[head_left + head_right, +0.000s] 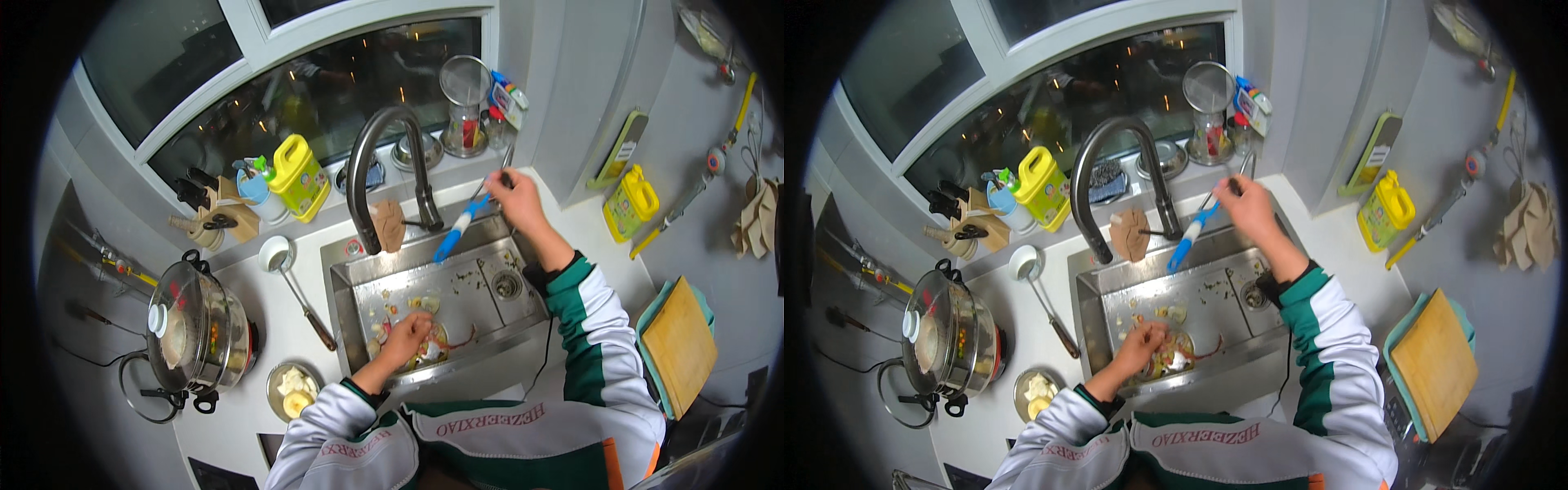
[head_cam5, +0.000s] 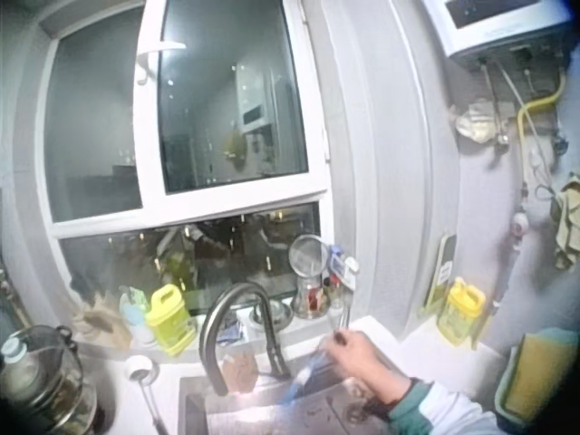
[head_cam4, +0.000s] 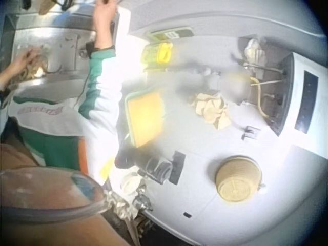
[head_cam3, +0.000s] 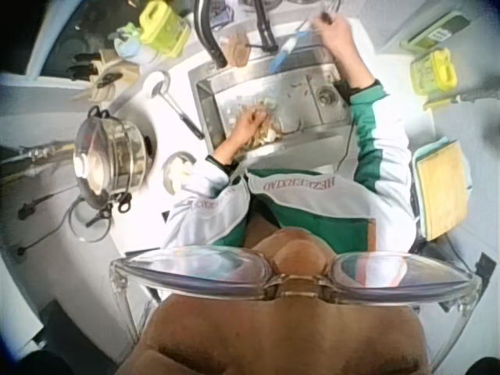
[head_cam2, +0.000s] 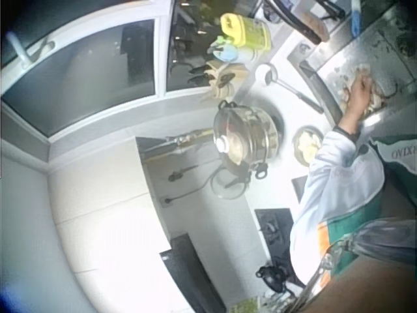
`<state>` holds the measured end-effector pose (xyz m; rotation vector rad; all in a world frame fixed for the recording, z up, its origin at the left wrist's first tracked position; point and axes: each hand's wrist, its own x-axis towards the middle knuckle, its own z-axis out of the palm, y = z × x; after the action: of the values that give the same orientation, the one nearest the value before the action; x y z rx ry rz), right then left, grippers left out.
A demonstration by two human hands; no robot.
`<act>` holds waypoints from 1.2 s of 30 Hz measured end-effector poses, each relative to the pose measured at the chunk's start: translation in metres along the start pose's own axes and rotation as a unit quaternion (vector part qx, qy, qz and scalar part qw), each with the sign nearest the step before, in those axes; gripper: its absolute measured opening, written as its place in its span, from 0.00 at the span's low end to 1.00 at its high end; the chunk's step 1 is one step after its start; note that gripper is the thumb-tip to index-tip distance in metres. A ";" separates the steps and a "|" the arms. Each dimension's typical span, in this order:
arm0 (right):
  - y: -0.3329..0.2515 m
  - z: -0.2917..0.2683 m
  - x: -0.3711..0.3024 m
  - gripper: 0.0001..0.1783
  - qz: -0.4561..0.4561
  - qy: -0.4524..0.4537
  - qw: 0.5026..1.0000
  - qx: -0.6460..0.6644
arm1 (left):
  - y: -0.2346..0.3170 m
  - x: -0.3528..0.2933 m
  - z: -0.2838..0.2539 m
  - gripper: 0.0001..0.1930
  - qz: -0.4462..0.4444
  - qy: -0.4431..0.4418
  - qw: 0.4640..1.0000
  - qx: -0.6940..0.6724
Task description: The person removes a steamer lid, places a bowl of peeled potatoes on the counter, and cuts the potatoes into chunks with a knife. They then gather vegetable peels from the sink, pack them into a small container, and wipe the sink surface.
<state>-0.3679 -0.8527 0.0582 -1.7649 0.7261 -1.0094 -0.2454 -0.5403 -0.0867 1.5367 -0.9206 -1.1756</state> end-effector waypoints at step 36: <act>0.018 0.021 0.226 0.26 -0.120 0.097 0.966 -0.209 | -0.080 -0.032 -0.067 0.11 -0.009 0.044 0.999 0.020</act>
<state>-0.2410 -1.0349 0.1084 -2.1779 0.9141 -1.2739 -0.1873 -0.4740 -0.1507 1.6193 -0.8779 -1.0995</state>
